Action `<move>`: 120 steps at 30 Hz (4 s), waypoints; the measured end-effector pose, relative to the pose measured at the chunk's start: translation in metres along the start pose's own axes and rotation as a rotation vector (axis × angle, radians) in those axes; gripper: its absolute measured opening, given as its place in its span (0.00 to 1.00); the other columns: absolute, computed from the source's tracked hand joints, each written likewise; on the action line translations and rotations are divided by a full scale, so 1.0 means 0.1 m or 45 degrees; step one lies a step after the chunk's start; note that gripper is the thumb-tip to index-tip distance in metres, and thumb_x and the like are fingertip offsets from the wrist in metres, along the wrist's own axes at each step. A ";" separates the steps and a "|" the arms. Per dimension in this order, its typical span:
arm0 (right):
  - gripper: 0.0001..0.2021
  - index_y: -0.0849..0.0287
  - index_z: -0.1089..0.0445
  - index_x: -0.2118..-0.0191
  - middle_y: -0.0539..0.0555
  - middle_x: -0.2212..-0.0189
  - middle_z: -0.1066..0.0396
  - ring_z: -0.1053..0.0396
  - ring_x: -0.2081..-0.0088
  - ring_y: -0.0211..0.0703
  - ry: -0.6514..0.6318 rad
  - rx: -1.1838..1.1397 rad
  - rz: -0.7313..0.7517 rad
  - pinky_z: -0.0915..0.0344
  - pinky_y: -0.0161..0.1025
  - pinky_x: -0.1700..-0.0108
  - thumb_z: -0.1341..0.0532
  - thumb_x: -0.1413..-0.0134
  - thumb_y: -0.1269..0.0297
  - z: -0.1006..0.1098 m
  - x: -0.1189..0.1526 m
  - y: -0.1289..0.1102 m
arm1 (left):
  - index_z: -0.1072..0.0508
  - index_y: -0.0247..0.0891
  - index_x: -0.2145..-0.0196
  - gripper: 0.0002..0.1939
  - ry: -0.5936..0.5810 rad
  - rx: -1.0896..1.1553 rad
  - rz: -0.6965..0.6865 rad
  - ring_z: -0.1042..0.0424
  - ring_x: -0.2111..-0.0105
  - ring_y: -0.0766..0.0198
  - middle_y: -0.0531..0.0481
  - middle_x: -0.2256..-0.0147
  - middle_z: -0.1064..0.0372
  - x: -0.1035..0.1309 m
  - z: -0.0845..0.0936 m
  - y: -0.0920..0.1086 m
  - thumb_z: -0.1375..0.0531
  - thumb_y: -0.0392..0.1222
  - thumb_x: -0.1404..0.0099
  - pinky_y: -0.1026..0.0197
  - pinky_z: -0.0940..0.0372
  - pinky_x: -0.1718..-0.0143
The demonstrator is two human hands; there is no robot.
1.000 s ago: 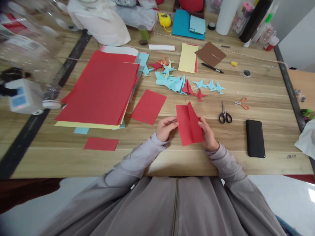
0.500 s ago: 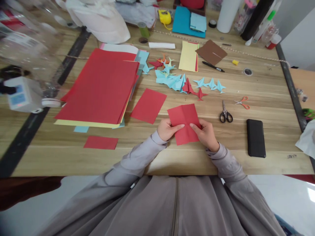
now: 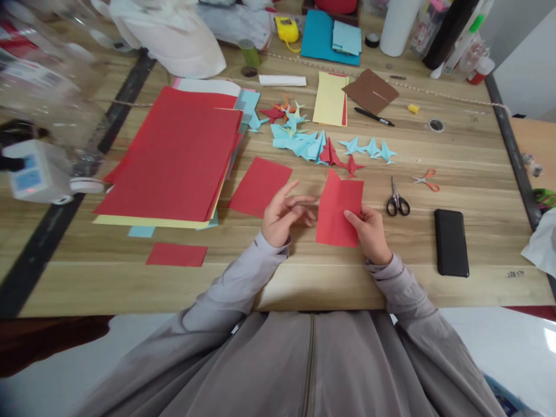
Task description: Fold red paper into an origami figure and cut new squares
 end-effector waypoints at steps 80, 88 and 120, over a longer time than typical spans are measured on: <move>0.13 0.50 0.27 0.54 0.51 0.56 0.23 0.26 0.53 0.45 -0.204 1.220 1.571 0.36 0.51 0.49 0.42 0.41 0.73 -0.42 0.70 -0.72 | 0.20 0.41 0.63 0.17 0.281 -1.175 -0.627 0.22 0.67 0.62 0.49 0.65 0.21 0.05 0.31 0.46 0.45 0.30 0.45 0.58 0.27 0.63; 0.09 0.50 0.24 0.66 0.52 0.63 0.21 0.26 0.54 0.50 -0.037 0.516 1.056 0.32 0.56 0.49 0.41 0.43 0.69 -0.02 0.36 -0.82 | 0.24 0.36 0.54 0.17 0.252 -0.416 -0.293 0.27 0.82 0.67 0.49 0.75 0.24 -0.05 0.36 0.30 0.38 0.43 0.41 0.66 0.30 0.77; 0.03 0.53 0.23 0.71 0.51 0.71 0.21 0.24 0.66 0.46 -0.022 0.542 0.801 0.26 0.45 0.59 0.33 0.51 0.62 -0.02 0.27 -0.72 | 0.22 0.36 0.80 0.12 -0.043 -0.443 -0.184 0.27 0.81 0.65 0.48 0.81 0.25 0.01 0.04 0.33 0.31 0.48 0.48 0.66 0.31 0.79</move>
Point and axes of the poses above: each hand's wrist, its own x-axis away from the middle knuckle, its own z-axis out of the back of the hand, y = z × x, the point moved 10 cm from there along -x, towards the middle knuckle
